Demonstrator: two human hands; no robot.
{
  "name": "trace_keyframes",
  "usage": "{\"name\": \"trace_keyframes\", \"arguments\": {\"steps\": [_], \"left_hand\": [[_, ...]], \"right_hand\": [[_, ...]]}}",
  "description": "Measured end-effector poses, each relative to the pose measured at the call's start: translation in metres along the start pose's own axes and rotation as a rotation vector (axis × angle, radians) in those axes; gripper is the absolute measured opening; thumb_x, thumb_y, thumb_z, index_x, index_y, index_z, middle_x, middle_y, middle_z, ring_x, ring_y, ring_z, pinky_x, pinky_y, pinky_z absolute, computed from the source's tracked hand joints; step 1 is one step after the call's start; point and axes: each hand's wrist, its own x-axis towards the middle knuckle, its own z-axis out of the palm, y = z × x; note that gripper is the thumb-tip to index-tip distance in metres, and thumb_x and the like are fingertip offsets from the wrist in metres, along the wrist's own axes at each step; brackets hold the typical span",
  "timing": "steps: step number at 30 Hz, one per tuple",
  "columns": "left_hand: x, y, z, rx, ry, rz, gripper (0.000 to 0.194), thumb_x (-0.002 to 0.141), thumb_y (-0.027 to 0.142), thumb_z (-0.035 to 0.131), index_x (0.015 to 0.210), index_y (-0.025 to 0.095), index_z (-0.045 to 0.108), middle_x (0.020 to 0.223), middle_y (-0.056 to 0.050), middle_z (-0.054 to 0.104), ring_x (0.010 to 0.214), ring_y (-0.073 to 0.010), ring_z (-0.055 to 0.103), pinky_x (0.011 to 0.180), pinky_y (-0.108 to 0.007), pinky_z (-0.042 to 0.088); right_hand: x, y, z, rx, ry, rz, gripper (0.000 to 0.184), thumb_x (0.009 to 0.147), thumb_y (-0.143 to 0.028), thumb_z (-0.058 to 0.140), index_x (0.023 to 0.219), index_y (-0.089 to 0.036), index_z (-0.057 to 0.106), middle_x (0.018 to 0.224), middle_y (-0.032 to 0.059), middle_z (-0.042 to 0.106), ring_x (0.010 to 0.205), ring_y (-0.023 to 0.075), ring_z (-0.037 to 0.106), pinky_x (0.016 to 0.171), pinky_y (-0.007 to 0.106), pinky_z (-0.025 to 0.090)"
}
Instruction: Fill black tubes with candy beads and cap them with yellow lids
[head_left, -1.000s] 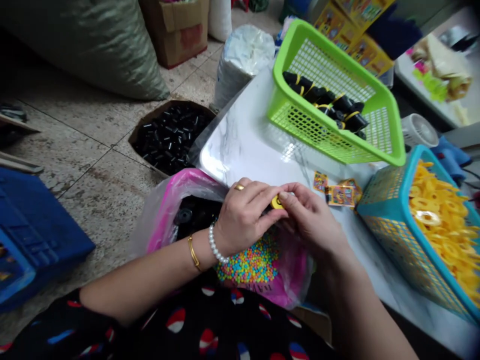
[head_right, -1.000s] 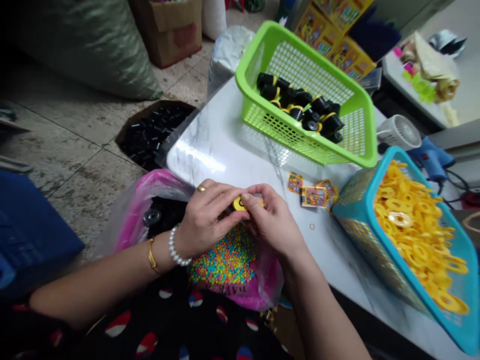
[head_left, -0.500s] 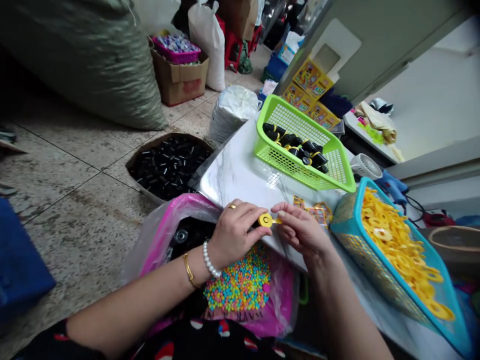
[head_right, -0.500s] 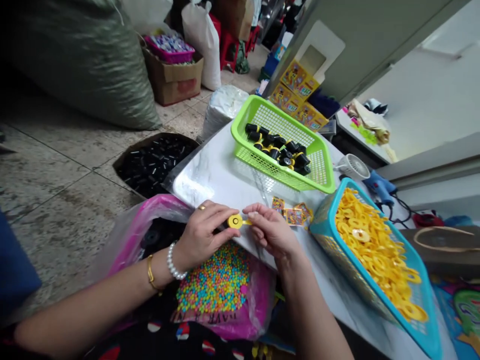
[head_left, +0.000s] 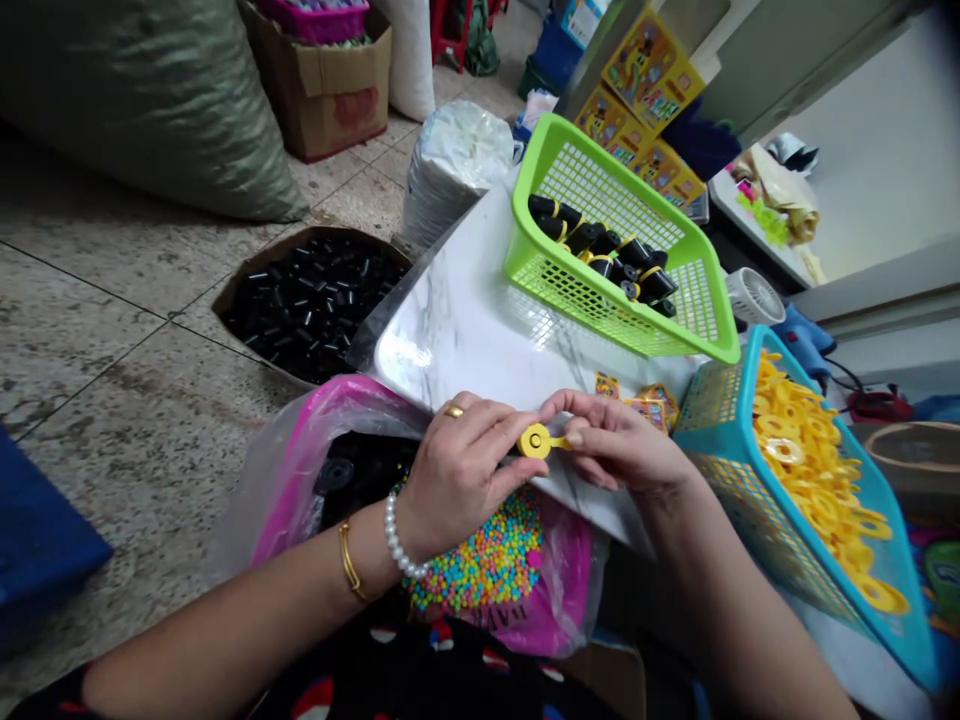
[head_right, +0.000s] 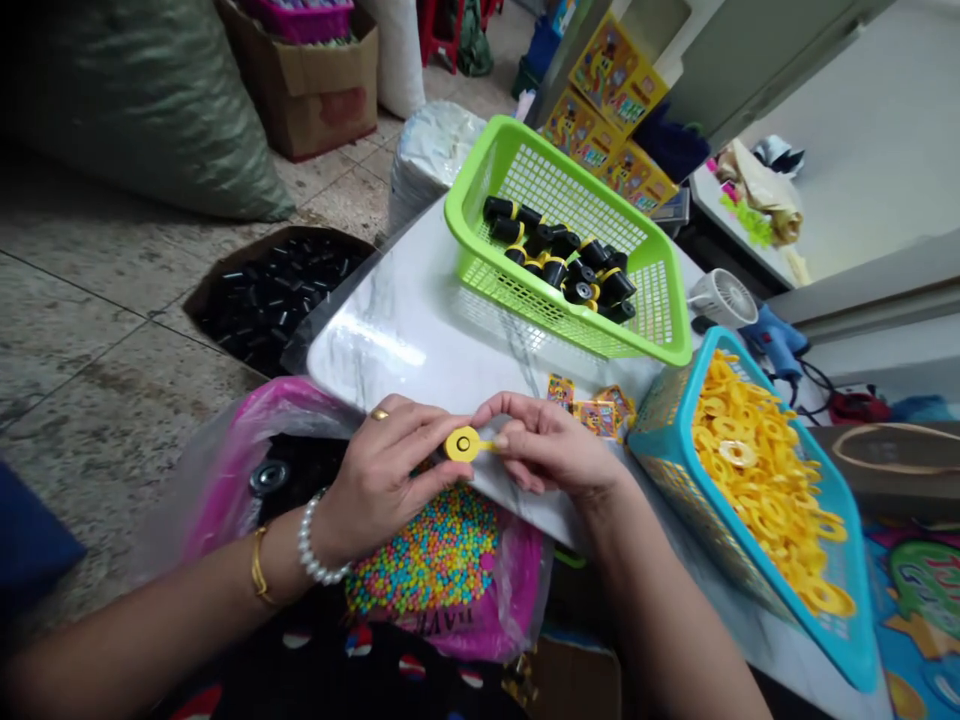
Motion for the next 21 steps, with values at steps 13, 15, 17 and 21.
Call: {"name": "trace_keyframes", "arguments": {"steps": [13, 15, 17, 21], "left_hand": [[-0.002, -0.002, 0.002, 0.003, 0.065, 0.017, 0.035, 0.088, 0.036, 0.064, 0.114, 0.014, 0.061, 0.094, -0.006, 0.068, 0.086, -0.0195, 0.058, 0.081, -0.036, 0.047], [-0.002, -0.002, 0.002, -0.002, 0.059, 0.013, 0.035, 0.088, 0.037, 0.064, 0.114, 0.014, 0.062, 0.094, -0.006, 0.068, 0.087, -0.0196, 0.058, 0.082, -0.037, 0.047], [-0.002, -0.001, 0.001, -0.006, 0.063, 0.012, 0.034, 0.088, 0.037, 0.064, 0.113, 0.014, 0.062, 0.094, -0.006, 0.068, 0.087, -0.0193, 0.058, 0.082, -0.036, 0.047], [0.000, 0.000, 0.000, -0.001, 0.073, 0.021, 0.033, 0.088, 0.038, 0.063, 0.112, 0.014, 0.062, 0.092, -0.005, 0.068, 0.085, -0.0185, 0.057, 0.082, -0.036, 0.046]], "right_hand": [[-0.007, 0.012, 0.020, 0.038, 0.182, 0.022, 0.023, 0.078, -0.033, 0.074, 0.080, -0.014, 0.061, 0.061, 0.0006, 0.066, 0.041, 0.0065, 0.056, 0.031, 0.012, 0.036], [-0.008, 0.014, 0.017, 0.078, 0.172, -0.002, 0.021, 0.079, -0.032, 0.074, 0.081, -0.014, 0.062, 0.063, 0.0012, 0.067, 0.044, 0.0079, 0.059, 0.033, 0.012, 0.040], [-0.007, 0.015, 0.010, 0.084, 0.184, -0.022, 0.022, 0.080, -0.034, 0.072, 0.083, -0.014, 0.063, 0.065, 0.0020, 0.068, 0.047, 0.0091, 0.062, 0.036, 0.014, 0.045], [0.002, 0.009, 0.000, 0.061, 0.139, -0.063, 0.034, 0.074, -0.043, 0.076, 0.084, -0.016, 0.059, 0.064, 0.0001, 0.066, 0.044, 0.0089, 0.059, 0.039, 0.017, 0.046]]}}
